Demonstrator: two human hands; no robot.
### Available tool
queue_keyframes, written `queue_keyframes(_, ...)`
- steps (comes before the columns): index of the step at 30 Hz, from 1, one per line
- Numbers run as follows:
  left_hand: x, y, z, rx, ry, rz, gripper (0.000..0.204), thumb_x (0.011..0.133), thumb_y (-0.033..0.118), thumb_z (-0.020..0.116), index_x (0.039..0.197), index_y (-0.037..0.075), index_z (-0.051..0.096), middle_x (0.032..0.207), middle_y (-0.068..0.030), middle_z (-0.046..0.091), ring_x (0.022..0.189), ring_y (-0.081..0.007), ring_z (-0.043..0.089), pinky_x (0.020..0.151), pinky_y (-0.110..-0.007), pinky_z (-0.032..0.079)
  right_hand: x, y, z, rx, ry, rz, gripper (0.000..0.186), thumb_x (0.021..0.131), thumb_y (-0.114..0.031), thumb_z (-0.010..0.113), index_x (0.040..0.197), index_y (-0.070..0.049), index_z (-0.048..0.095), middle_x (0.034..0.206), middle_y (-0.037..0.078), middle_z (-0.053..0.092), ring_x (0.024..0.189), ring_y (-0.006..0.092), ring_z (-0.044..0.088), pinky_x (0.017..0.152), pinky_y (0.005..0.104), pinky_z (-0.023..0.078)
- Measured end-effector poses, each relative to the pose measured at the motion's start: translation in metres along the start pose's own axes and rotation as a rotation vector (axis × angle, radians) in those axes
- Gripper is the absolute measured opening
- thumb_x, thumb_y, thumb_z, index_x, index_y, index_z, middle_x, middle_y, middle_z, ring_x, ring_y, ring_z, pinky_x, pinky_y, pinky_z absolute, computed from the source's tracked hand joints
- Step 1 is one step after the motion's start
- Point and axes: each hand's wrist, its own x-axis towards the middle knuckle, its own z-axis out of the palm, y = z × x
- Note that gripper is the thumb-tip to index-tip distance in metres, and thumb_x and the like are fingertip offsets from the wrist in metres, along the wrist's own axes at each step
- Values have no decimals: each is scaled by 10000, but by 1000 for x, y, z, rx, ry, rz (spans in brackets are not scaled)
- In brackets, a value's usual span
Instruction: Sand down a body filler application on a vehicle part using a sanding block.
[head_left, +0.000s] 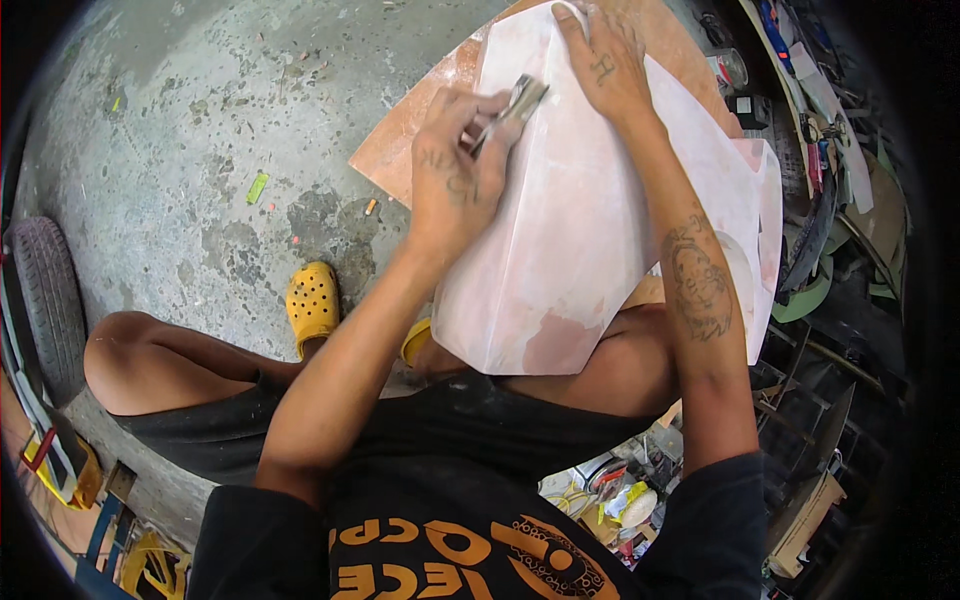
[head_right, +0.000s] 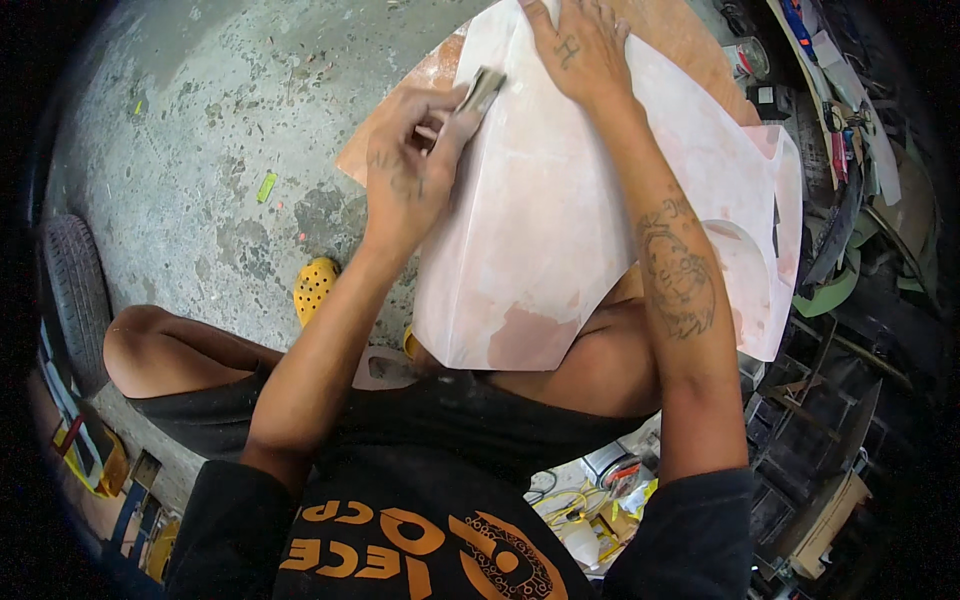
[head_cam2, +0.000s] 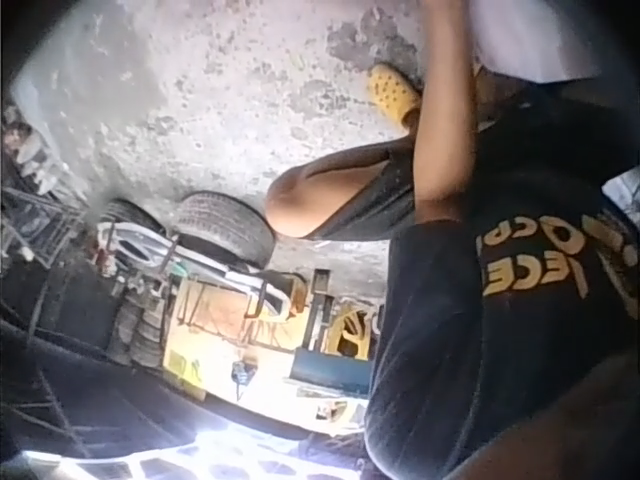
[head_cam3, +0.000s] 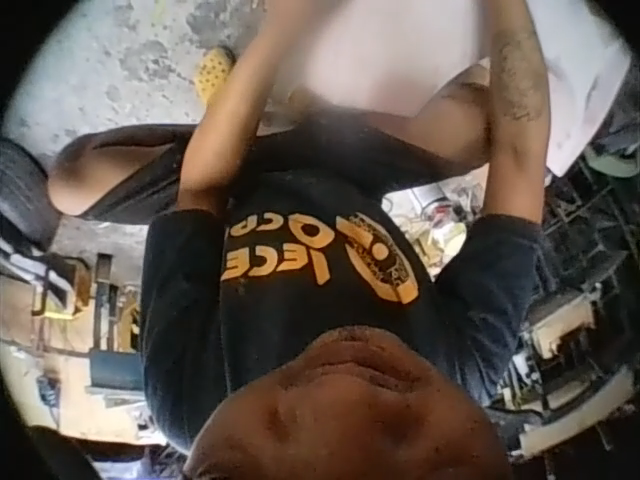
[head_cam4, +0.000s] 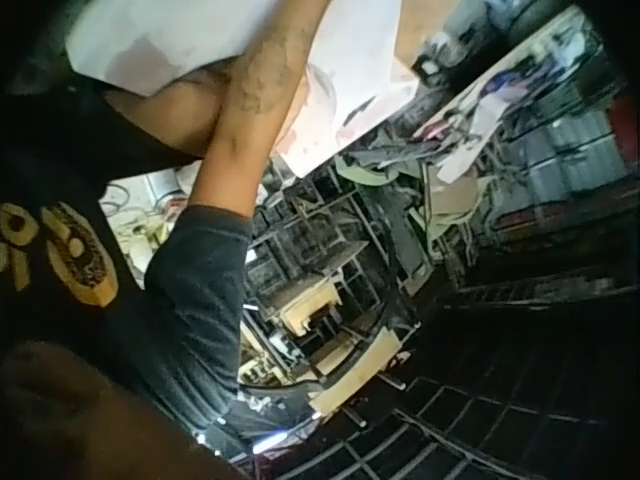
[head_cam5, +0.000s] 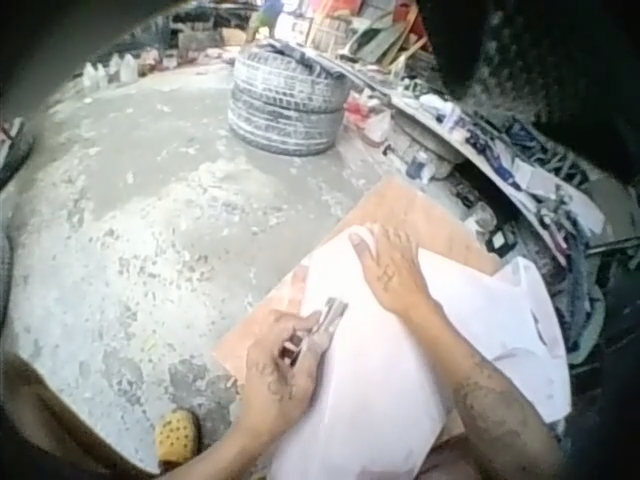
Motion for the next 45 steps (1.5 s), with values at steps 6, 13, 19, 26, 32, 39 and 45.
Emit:
queue_keyframes(6, 1, -2, 9, 37, 8, 59, 211, 957, 118, 721, 1126, -9, 731, 895, -24, 606, 772, -99, 530, 665, -232, 419, 6, 20, -1, -67, -37, 18, 685, 1061, -588, 379, 1377, -16, 583, 1387, 233, 598, 1375, 404, 457, 1203, 491, 251)
queue_keyframes(13, -9, 2, 3, -109, 70, -49, 201, 914, 46, 709, 1104, -19, 706, 960, -130, 636, 796, -222, 607, 705, -346, 503, -1, 21, 1, -51, -52, 20, 663, 1069, -575, 370, 1389, -33, 581, 1409, 224, 585, 1375, 409, 458, 1199, 493, 258)
queue_keyframes(19, -9, 6, 5, 10, 20, 48, 245, 936, 121, 737, 1147, -4, 734, 939, -45, 641, 799, -117, 539, 699, -257, 435, 3, 20, 4, -80, -47, 35, 692, 1057, -599, 375, 1394, -30, 579, 1402, 260, 582, 1371, 423, 464, 1193, 500, 264)
queue_keyframes(26, 15, -9, 0, -27, 22, 62, 188, 950, 95, 724, 1121, 22, 749, 985, -52, 661, 813, -85, 563, 648, -235, 424, 6, 4, 7, 5, 15, -57, 466, 1076, -427, 467, 1237, -11, 601, 1214, 261, 625, 1199, 431, 543, 1072, 509, 369)
queue_keyframes(32, 15, -16, 0, 3, 37, 24, 202, 934, 108, 749, 1113, 13, 744, 990, -65, 672, 802, -93, 571, 670, -226, 436, 4, 2, 6, -6, 10, -19, 439, 1075, -404, 474, 1238, -16, 600, 1223, 266, 623, 1206, 429, 544, 1067, 513, 372)
queue_keyframes(39, -11, 2, 5, -33, -18, -81, 219, 955, 160, 722, 1089, -12, 728, 938, -83, 665, 765, -152, 573, 688, -291, 459, 7, 27, 0, -71, -23, -1, 660, 1062, -585, 386, 1361, -38, 602, 1363, 260, 594, 1337, 423, 484, 1182, 499, 279)
queue_keyframes(45, -18, 1, 7, -97, 23, -5, 233, 953, 144, 721, 1125, -13, 729, 944, -89, 670, 783, -136, 570, 686, -285, 458, 0, 23, 1, -59, -66, 33, 651, 1065, -578, 384, 1380, -50, 596, 1388, 258, 583, 1346, 420, 478, 1174, 502, 292)
